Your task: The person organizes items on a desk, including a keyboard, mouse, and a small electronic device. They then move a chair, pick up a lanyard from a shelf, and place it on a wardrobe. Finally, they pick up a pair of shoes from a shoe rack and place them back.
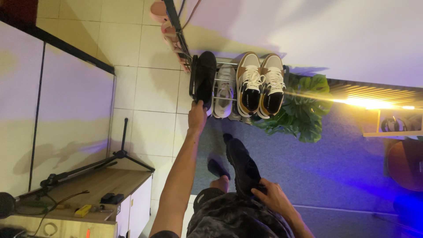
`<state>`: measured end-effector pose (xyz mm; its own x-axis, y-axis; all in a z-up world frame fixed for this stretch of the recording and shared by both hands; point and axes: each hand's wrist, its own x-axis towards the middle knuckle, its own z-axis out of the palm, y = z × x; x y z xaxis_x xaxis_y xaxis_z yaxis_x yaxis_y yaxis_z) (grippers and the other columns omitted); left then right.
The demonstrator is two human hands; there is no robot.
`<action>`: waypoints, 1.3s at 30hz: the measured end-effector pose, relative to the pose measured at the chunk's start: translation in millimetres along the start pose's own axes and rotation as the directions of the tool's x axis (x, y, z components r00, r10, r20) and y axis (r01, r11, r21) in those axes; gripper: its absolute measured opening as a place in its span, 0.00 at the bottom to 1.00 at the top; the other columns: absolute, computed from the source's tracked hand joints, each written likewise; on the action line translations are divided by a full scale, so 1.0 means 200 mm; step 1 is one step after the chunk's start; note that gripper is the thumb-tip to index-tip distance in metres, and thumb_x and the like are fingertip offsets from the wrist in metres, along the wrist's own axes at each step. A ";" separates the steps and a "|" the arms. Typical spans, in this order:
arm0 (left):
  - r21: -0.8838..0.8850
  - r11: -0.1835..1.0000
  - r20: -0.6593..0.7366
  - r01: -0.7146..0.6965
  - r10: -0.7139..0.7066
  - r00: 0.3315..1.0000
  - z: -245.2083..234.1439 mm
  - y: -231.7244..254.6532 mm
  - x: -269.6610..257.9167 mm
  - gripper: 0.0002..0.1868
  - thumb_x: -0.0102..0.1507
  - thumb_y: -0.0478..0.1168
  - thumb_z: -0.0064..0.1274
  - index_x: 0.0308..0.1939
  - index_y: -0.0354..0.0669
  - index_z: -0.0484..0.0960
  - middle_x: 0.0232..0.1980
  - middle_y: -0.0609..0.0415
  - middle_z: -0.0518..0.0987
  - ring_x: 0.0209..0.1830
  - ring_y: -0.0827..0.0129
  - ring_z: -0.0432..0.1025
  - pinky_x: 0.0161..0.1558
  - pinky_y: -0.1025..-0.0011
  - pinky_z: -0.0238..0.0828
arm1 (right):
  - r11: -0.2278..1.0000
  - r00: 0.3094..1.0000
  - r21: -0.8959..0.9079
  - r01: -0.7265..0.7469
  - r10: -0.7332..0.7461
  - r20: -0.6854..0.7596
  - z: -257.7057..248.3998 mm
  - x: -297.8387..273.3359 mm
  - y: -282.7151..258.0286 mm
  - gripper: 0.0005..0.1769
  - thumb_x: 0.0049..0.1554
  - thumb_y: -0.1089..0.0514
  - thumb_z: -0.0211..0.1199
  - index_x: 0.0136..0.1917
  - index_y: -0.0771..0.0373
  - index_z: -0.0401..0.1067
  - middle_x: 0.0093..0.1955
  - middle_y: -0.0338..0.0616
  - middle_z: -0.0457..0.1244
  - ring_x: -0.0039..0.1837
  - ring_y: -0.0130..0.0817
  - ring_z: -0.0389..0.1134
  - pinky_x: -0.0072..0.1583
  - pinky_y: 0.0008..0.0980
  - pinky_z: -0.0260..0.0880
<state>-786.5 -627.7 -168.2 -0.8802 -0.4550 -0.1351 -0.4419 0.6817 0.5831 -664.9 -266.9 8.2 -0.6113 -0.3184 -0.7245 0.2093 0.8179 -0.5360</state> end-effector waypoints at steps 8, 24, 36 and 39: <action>-0.035 0.994 -0.069 -0.101 0.098 0.993 -0.14 0.09 -0.11 0.15 0.63 0.37 0.57 0.51 0.34 0.75 0.61 0.28 0.72 0.48 0.33 0.76 0.47 0.51 0.77 | 0.995 0.992 -0.027 -0.099 0.100 0.071 0.04 -0.01 -0.01 0.20 0.54 0.48 0.66 0.53 0.66 0.75 0.39 0.54 0.72 0.41 0.43 0.74 0.47 0.45 0.71; -0.161 0.984 0.026 -0.080 0.085 0.996 -0.51 0.09 -1.01 0.13 0.63 0.38 0.57 0.48 0.35 0.76 0.58 0.32 0.76 0.51 0.33 0.74 0.49 0.49 0.75 | 0.999 0.998 -0.042 0.004 -0.006 -0.058 0.16 0.01 0.12 0.22 0.53 0.47 0.67 0.53 0.66 0.75 0.40 0.57 0.72 0.45 0.49 0.76 0.49 0.46 0.72; -0.105 0.978 0.332 0.179 -0.135 0.933 -0.26 -0.11 -1.54 0.20 0.61 0.40 0.60 0.54 0.36 0.77 0.53 0.35 0.79 0.53 0.39 0.73 0.52 0.52 0.72 | 0.999 1.000 -0.024 -0.029 0.029 -0.005 0.25 0.01 0.35 0.22 0.53 0.46 0.67 0.52 0.66 0.74 0.40 0.57 0.73 0.46 0.50 0.78 0.49 0.47 0.74; -0.049 0.974 0.415 0.219 -0.180 0.892 -0.15 -0.16 -1.60 0.21 0.59 0.41 0.62 0.54 0.38 0.78 0.51 0.36 0.80 0.54 0.40 0.74 0.54 0.52 0.70 | 0.999 1.000 -0.045 -0.020 0.020 -0.012 0.25 0.00 0.42 0.24 0.53 0.46 0.67 0.54 0.66 0.74 0.41 0.59 0.73 0.46 0.52 0.77 0.50 0.48 0.73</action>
<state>-485.8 -519.8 -119.7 -0.7776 -0.2907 -0.5575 -0.6149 0.5364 0.5780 -608.9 -221.5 -58.6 -0.6164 -0.2962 -0.7296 0.1871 0.8449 -0.5011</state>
